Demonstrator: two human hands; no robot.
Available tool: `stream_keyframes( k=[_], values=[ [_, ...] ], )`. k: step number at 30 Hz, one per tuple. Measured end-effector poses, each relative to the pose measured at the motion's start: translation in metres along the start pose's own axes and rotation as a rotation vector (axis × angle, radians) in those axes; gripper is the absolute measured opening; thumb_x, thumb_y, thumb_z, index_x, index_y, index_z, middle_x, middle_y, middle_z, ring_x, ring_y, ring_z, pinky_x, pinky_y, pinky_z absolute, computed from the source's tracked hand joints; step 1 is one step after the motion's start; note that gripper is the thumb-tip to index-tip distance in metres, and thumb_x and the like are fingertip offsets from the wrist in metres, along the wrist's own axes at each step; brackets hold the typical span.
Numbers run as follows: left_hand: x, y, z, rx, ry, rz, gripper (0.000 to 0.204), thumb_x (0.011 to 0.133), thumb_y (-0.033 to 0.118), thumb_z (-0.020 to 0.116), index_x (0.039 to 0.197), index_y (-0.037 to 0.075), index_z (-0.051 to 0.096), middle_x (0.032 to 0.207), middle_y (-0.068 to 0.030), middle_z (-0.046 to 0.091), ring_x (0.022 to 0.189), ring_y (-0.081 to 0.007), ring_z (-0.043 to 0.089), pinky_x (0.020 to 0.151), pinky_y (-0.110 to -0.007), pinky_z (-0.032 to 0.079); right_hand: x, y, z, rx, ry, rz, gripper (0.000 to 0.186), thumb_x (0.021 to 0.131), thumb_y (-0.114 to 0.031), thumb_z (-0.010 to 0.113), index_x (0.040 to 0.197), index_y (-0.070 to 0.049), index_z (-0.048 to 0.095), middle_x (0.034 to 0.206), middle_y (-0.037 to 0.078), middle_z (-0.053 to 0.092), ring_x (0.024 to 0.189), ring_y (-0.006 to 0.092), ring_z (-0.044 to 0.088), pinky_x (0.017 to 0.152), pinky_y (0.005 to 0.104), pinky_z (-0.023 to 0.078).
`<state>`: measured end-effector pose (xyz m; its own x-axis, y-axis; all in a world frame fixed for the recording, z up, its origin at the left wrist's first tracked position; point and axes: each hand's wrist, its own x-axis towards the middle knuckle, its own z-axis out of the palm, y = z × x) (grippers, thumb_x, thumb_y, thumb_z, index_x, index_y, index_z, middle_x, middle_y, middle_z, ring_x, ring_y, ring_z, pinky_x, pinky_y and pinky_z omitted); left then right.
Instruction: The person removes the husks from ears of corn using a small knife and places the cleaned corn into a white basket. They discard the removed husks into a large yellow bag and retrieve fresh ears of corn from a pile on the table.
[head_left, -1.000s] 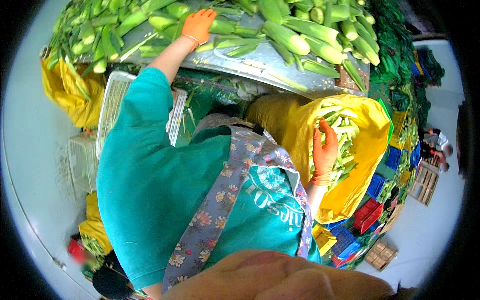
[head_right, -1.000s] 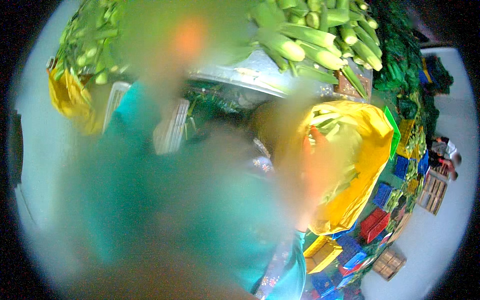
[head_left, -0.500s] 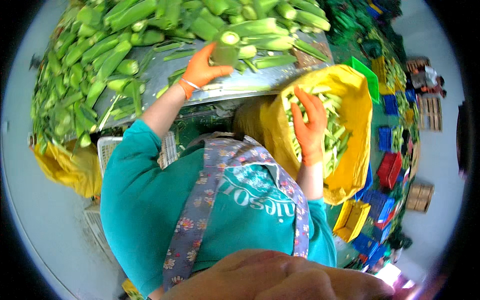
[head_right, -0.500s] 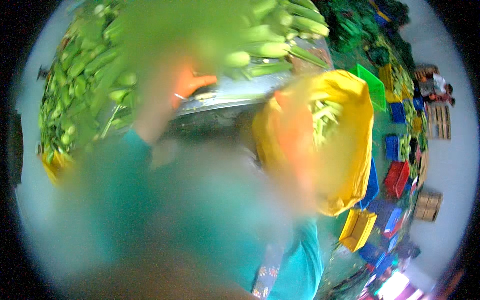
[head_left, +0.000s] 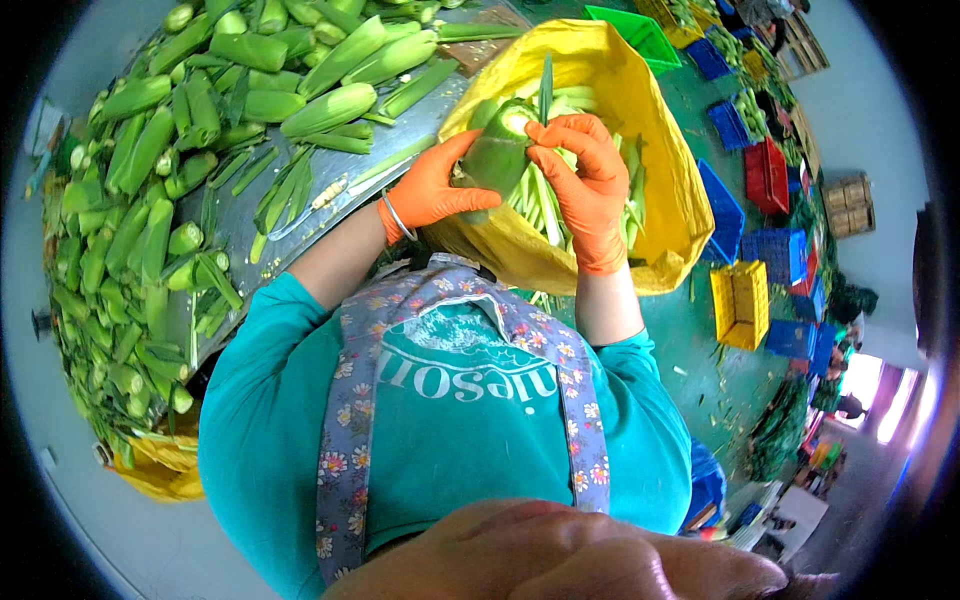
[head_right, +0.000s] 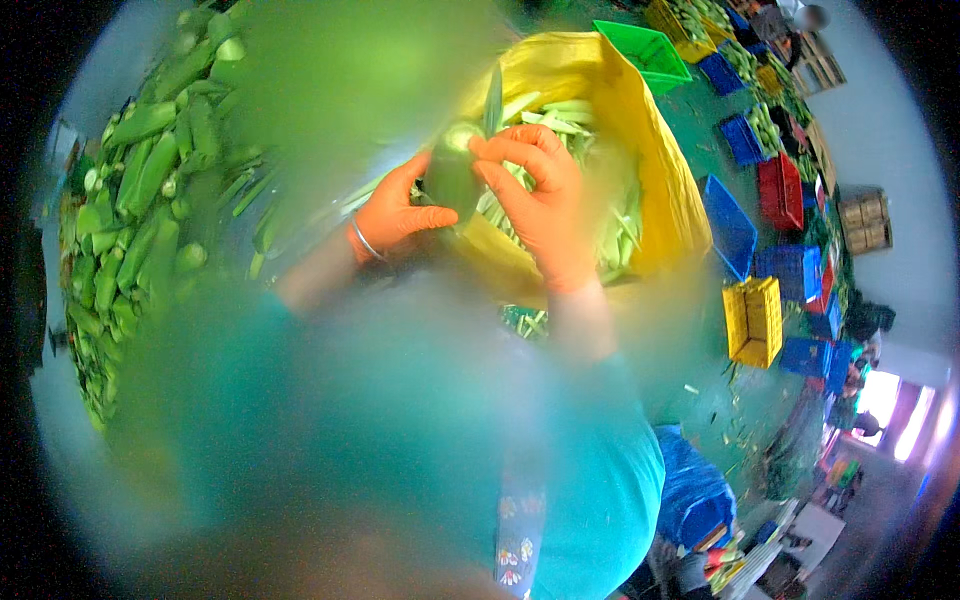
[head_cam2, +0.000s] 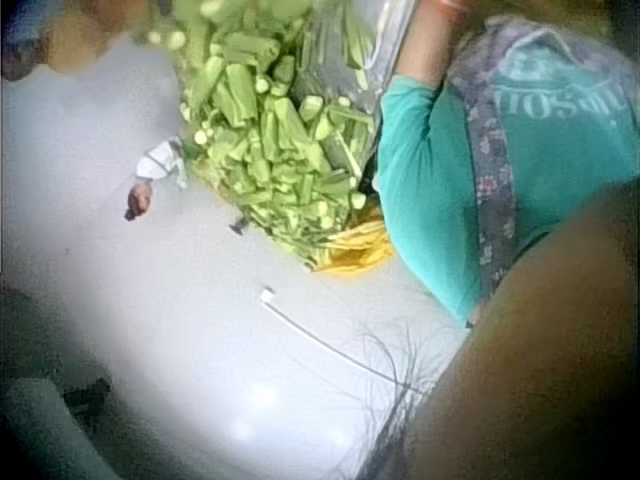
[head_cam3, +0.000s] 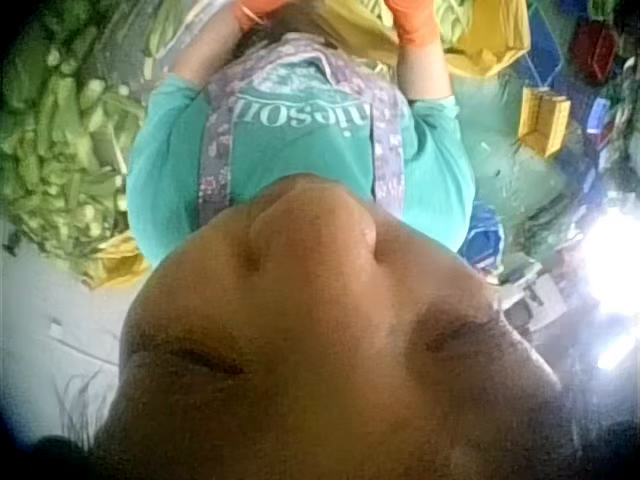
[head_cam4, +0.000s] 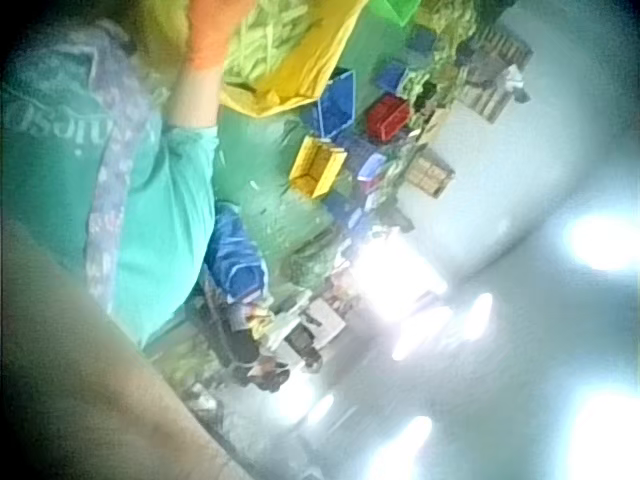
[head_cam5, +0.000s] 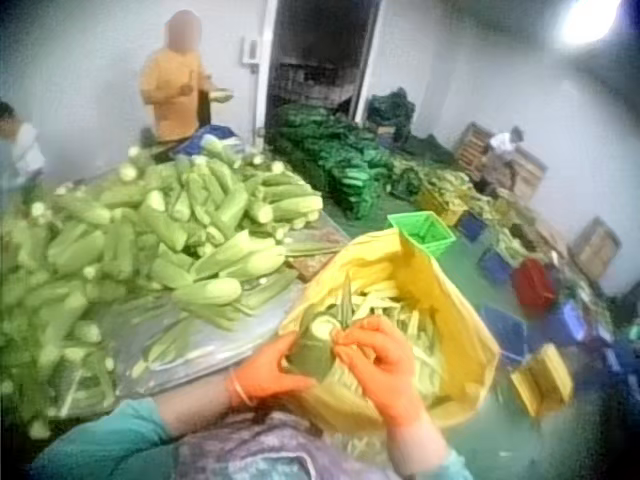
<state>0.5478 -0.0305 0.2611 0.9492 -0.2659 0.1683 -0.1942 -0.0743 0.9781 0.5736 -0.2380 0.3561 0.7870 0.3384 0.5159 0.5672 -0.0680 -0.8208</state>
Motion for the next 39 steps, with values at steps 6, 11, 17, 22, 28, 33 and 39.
stream_keyframes(
  k=[6, 11, 17, 22, 28, 33, 39],
  values=[
    [0.022, 0.029, 0.005, 0.056, -0.108, 0.057, 0.092, 0.072, 0.042, 0.086, 0.143, 0.000, 0.045, 0.135, -0.0175, 0.055, 0.126, -0.0271, 0.053, 0.106, -0.037, 0.040, -0.008, -0.023, -0.016, -0.086, 0.116, 0.004, 0.033, 0.081, 0.002, 0.073, 0.113, -0.005, 0.069, 0.099, 0.008, 0.064, 0.093, 0.0201, 0.060, 0.085, 0.0317, 0.047],
    [0.031, 0.033, 0.018, 0.025, -0.141, 0.083, 0.091, 0.072, 0.040, 0.087, 0.143, 0.002, 0.045, 0.135, -0.0150, 0.056, 0.127, -0.0263, 0.052, 0.108, -0.037, 0.039, -0.015, -0.029, -0.031, -0.040, 0.120, 0.010, 0.033, 0.080, 0.004, 0.072, 0.113, -0.003, 0.069, 0.101, 0.008, 0.064, 0.095, 0.0189, 0.060, 0.088, 0.0304, 0.046],
    [0.038, 0.046, 0.026, -0.085, -0.231, 0.042, 0.086, 0.073, 0.034, 0.088, 0.142, 0.003, 0.048, 0.135, -0.0111, 0.056, 0.127, -0.0221, 0.052, 0.108, -0.035, 0.038, -0.024, -0.026, -0.038, 0.334, 0.195, 0.157, 0.021, 0.081, 0.005, 0.072, 0.102, 0.000, 0.070, 0.102, 0.007, 0.066, 0.097, 0.0168, 0.059, 0.092, 0.0297, 0.045],
    [0.040, 0.051, 0.028, -0.086, -0.276, 0.048, 0.081, 0.074, 0.029, 0.087, 0.141, 0.004, 0.049, 0.132, -0.0070, 0.059, 0.121, -0.0179, 0.054, 0.106, -0.034, 0.040, -0.024, -0.020, -0.045, 0.262, 0.184, 0.099, 0.014, 0.081, 0.002, 0.073, 0.095, -0.001, 0.070, 0.095, 0.008, 0.067, 0.091, 0.0173, 0.060, 0.084, 0.0304, 0.047],
    [0.039, 0.039, 0.025, -0.345, -0.206, -0.071, 0.070, 0.080, 0.027, 0.083, 0.138, 0.003, 0.052, 0.125, -0.0060, 0.062, 0.115, -0.0164, 0.057, 0.102, -0.032, 0.043, -0.024, -0.016, -0.029, -0.596, 0.228, -0.321, 0.023, 0.073, -0.006, 0.077, 0.095, -0.010, 0.069, 0.086, 0.007, 0.063, 0.080, 0.0293, 0.059, 0.069, 0.0396, 0.047],
    [0.049, 0.036, 0.027, -0.815, -0.228, -0.105, 0.053, 0.094, 0.035, 0.067, 0.134, 0.003, 0.054, 0.123, -0.0054, 0.062, 0.111, -0.0137, 0.059, 0.096, -0.030, 0.047, -0.026, -0.007, -0.023, -0.636, 0.134, -0.362, 0.024, 0.075, -0.008, 0.078, 0.097, -0.010, 0.068, 0.092, 0.006, 0.063, 0.083, 0.0289, 0.059, 0.073, 0.0388, 0.046],
    [0.059, 0.022, 0.040, -0.565, -0.089, -0.181, 0.066, 0.099, 0.061, 0.043, 0.129, 0.003, 0.057, 0.117, -0.0053, 0.063, 0.103, -0.0118, 0.058, 0.089, -0.028, 0.048, -0.007, 0.014, -0.006, -0.363, 0.306, -0.232, 0.022, 0.077, -0.002, 0.074, 0.097, -0.008, 0.066, 0.088, 0.010, 0.063, 0.080, 0.0310, 0.060, 0.070, 0.0392, 0.048]
  ],
)
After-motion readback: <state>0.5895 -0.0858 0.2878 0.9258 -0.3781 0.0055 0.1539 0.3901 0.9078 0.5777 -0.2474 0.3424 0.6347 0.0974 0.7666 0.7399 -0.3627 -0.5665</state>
